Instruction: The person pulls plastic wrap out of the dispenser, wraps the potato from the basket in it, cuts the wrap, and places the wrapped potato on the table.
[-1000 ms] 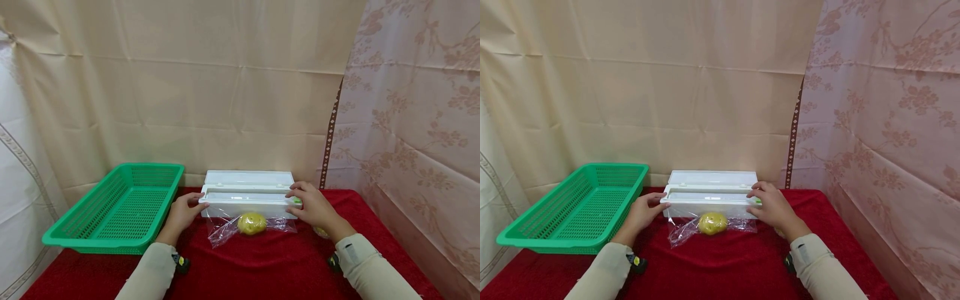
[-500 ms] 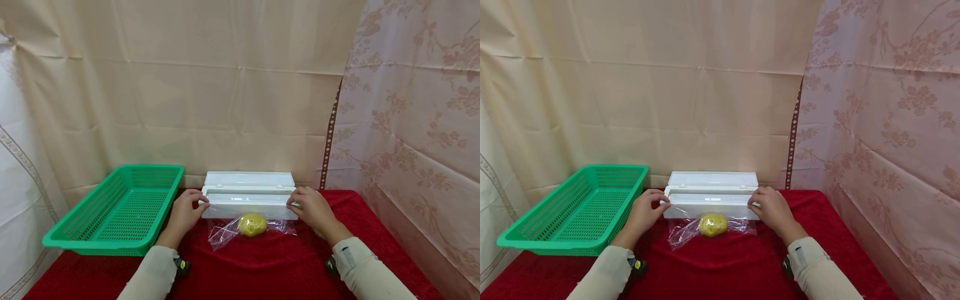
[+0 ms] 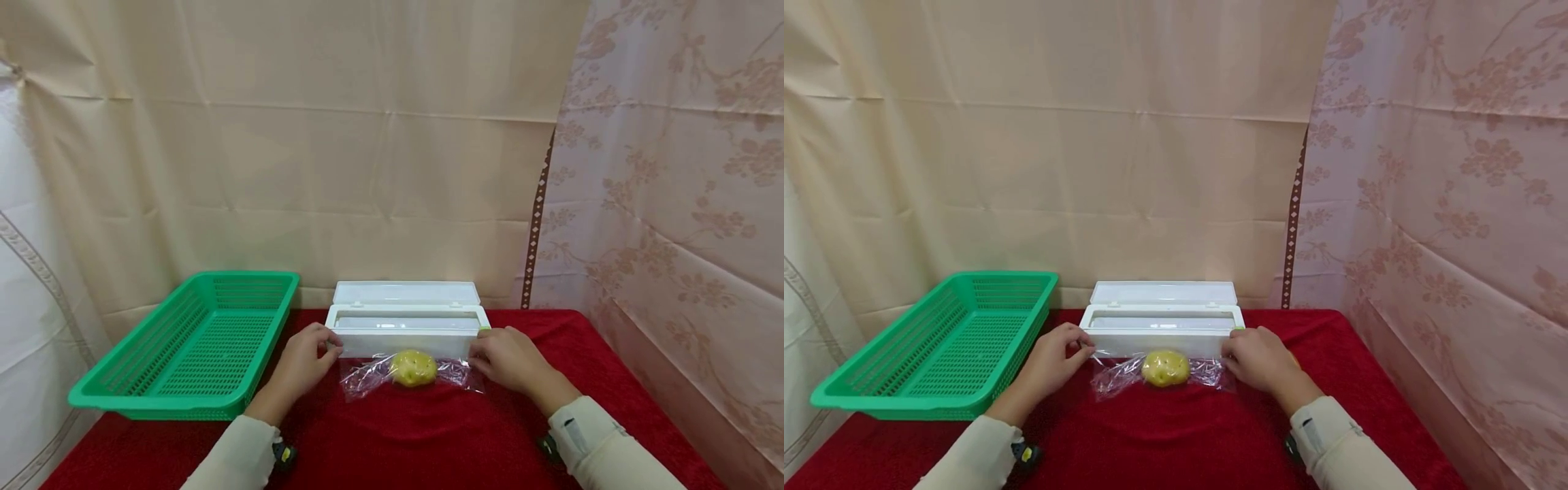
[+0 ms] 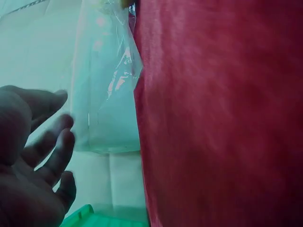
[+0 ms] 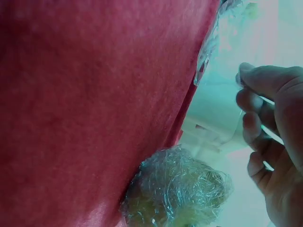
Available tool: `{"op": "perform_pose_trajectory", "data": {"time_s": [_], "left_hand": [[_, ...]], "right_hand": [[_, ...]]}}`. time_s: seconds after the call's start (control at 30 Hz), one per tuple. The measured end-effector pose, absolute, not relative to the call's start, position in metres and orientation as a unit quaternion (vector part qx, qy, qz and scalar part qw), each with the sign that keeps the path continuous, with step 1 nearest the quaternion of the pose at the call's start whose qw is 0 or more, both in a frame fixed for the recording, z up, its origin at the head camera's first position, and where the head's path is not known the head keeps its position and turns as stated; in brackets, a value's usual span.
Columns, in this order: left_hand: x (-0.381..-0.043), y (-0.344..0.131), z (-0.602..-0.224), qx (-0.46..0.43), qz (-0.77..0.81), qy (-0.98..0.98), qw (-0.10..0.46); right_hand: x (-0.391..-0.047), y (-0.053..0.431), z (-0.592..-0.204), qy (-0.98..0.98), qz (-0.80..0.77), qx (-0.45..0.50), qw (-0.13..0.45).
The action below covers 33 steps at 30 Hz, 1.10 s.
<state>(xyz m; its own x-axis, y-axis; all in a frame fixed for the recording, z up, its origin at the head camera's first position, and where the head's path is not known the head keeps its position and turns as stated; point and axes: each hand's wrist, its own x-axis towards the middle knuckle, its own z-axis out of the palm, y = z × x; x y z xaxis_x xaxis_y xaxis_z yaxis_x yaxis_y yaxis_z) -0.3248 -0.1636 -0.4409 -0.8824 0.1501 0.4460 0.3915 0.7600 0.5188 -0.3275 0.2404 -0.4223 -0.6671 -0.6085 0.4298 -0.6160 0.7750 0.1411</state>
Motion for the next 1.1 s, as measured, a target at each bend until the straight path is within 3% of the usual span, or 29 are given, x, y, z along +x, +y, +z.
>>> {"op": "perform_pose_trajectory", "data": {"time_s": [0.3, 0.57, 0.93, 1.1], "left_hand": [[-0.311, -0.171, -0.445, -0.217, -0.189, -0.951, 0.118], [-0.306, -0.162, -0.442, -0.209, -0.156, -0.963, 0.073], [-0.307, -0.150, -0.444, -0.206, -0.091, -0.968, 0.114], [-0.309, -0.149, -0.440, -0.182, -0.090, -0.970, 0.132]], "right_hand": [[-0.320, 0.240, -0.422, -0.949, 0.035, 0.277, 0.148], [-0.318, 0.233, -0.429, -0.946, 0.035, 0.277, 0.165], [-0.319, 0.217, -0.433, -0.917, 0.117, 0.362, 0.121], [-0.318, 0.212, -0.433, -0.918, 0.141, 0.357, 0.101]]}}
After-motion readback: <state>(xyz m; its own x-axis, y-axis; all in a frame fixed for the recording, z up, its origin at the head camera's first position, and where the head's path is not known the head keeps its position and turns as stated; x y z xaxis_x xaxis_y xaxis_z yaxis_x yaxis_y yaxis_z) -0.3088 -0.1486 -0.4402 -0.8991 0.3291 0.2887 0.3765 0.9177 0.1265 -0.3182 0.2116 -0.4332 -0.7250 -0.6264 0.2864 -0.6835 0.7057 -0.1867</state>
